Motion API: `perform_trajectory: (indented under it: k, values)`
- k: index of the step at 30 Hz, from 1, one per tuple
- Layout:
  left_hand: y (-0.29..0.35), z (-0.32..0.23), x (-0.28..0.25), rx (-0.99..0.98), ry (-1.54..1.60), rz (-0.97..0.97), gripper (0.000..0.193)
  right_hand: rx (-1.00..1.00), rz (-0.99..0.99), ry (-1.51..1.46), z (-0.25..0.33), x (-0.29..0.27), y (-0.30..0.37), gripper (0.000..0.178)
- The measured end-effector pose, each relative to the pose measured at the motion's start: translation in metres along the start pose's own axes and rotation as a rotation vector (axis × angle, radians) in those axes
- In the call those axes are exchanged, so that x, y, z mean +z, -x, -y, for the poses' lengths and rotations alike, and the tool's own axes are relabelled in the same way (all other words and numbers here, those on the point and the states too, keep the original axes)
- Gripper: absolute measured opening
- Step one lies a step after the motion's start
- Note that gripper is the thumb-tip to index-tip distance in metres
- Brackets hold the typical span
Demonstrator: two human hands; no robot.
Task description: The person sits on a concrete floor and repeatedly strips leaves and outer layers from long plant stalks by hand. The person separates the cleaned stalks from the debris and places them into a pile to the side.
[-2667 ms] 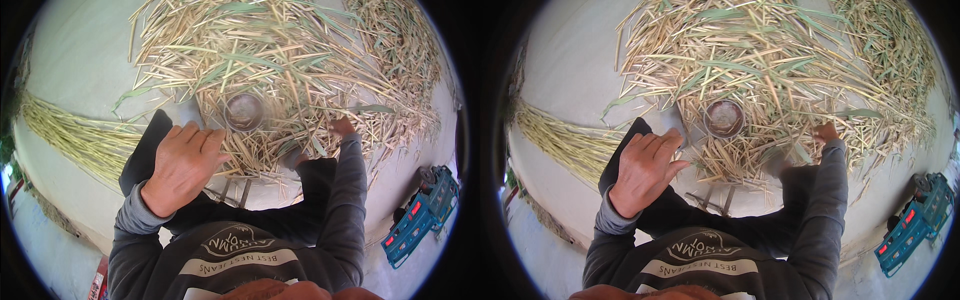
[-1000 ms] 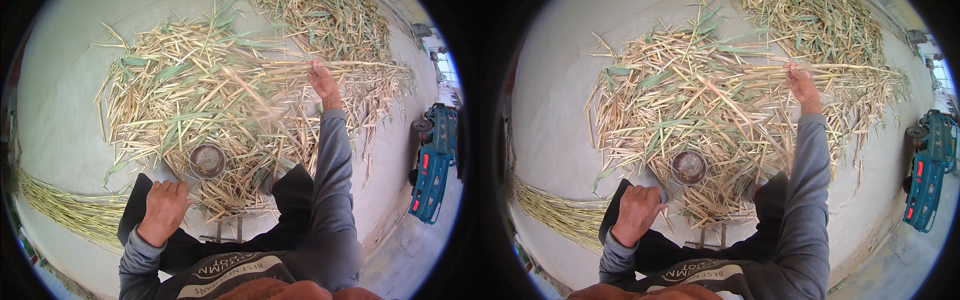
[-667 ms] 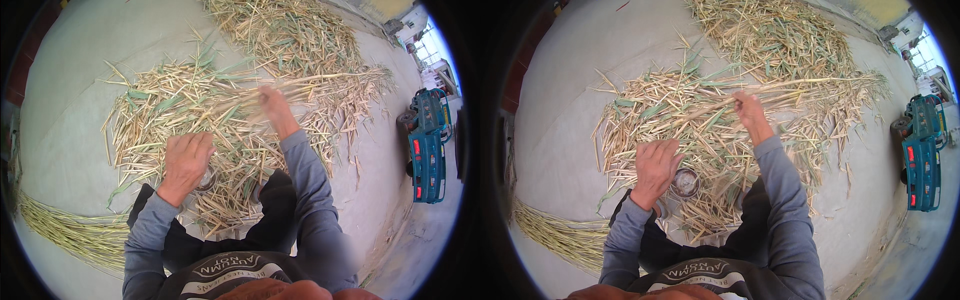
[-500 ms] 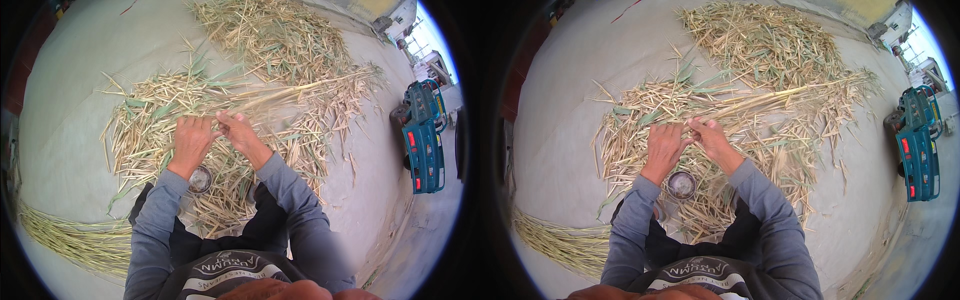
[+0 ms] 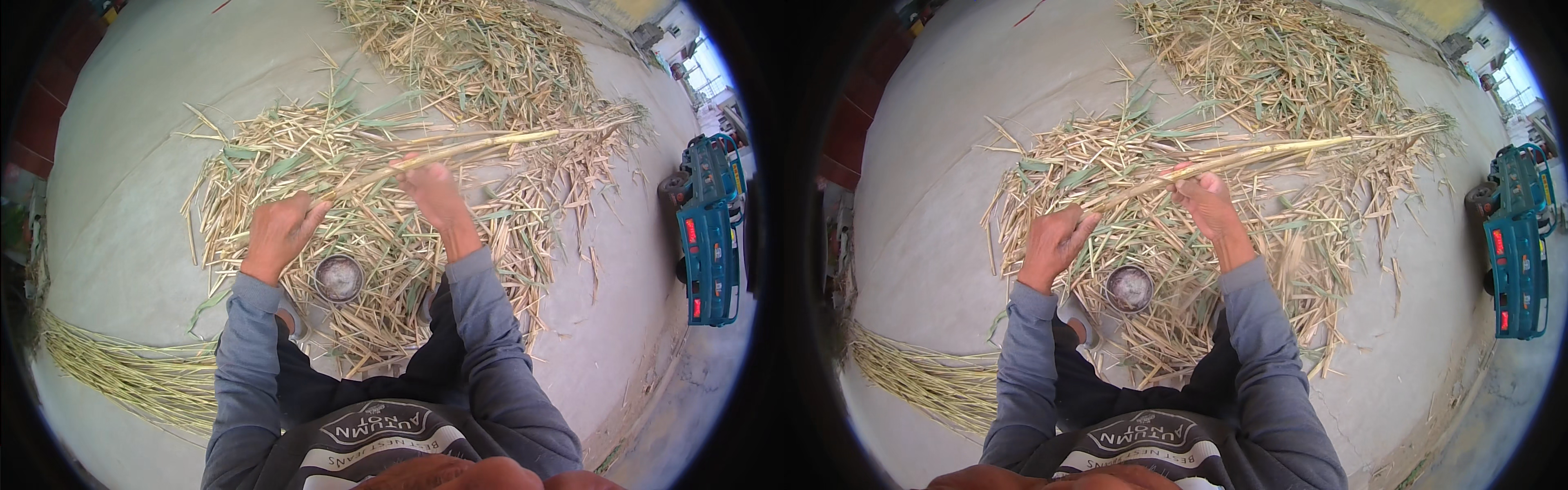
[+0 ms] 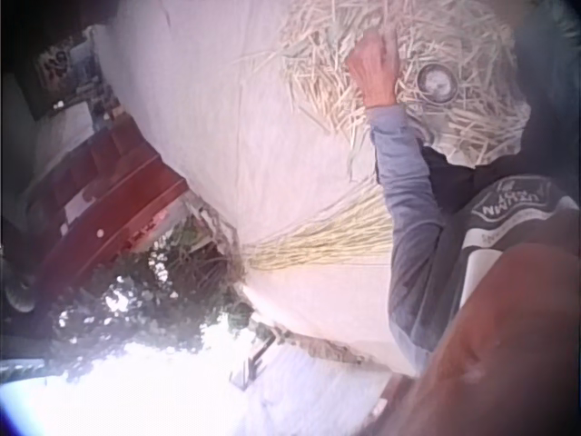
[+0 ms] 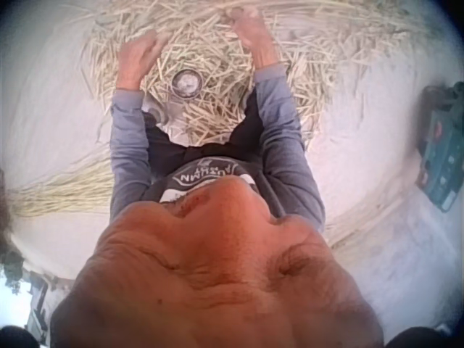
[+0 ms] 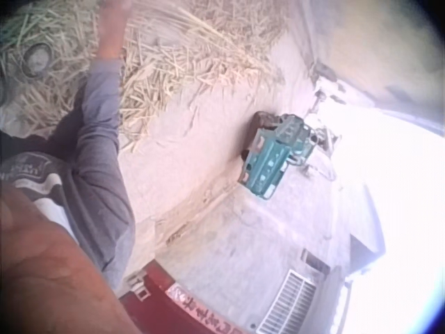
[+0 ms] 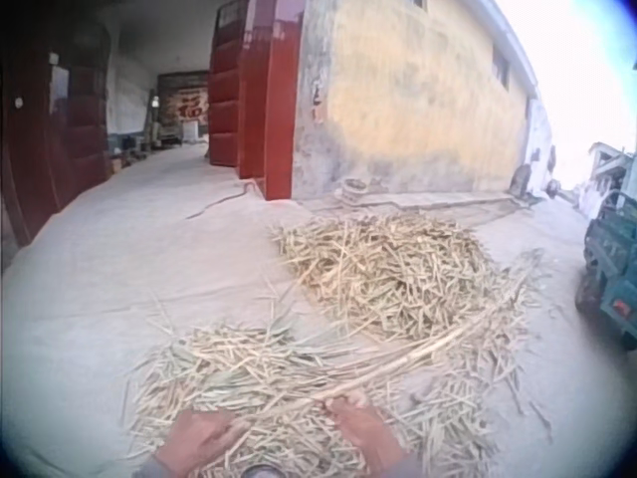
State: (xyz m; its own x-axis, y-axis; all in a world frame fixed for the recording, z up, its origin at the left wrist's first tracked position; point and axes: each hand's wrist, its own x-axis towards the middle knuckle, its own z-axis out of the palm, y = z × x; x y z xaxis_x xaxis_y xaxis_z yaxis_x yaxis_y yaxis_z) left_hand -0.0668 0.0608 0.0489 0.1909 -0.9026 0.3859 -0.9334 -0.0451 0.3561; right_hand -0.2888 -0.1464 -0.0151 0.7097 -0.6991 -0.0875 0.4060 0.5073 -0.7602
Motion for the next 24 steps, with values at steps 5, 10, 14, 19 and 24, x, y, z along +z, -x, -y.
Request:
perform_trajectory:
  k: [5,10,14,19,24]
  values:
    - [0.007,0.022,-0.035,-0.112,0.001,0.066,0.044,-0.061,-0.180,-0.011,0.027,-0.016,-0.012,0.023]
    - [0.006,0.014,-0.022,0.025,-0.011,-0.048,0.030,-0.004,-0.437,0.215,0.016,-0.019,-0.018,0.030]
    - [-0.002,0.006,-0.004,0.109,-0.097,-0.132,0.026,0.085,-0.405,0.294,0.009,-0.005,-0.016,0.035]
    - [-0.007,-0.002,0.006,0.126,-0.061,-0.133,0.026,0.151,-0.277,0.163,0.002,0.012,-0.009,0.032]
    - [-0.005,-0.006,0.013,0.089,0.116,-0.124,0.025,0.244,-0.220,0.219,-0.009,0.013,-0.006,0.034]
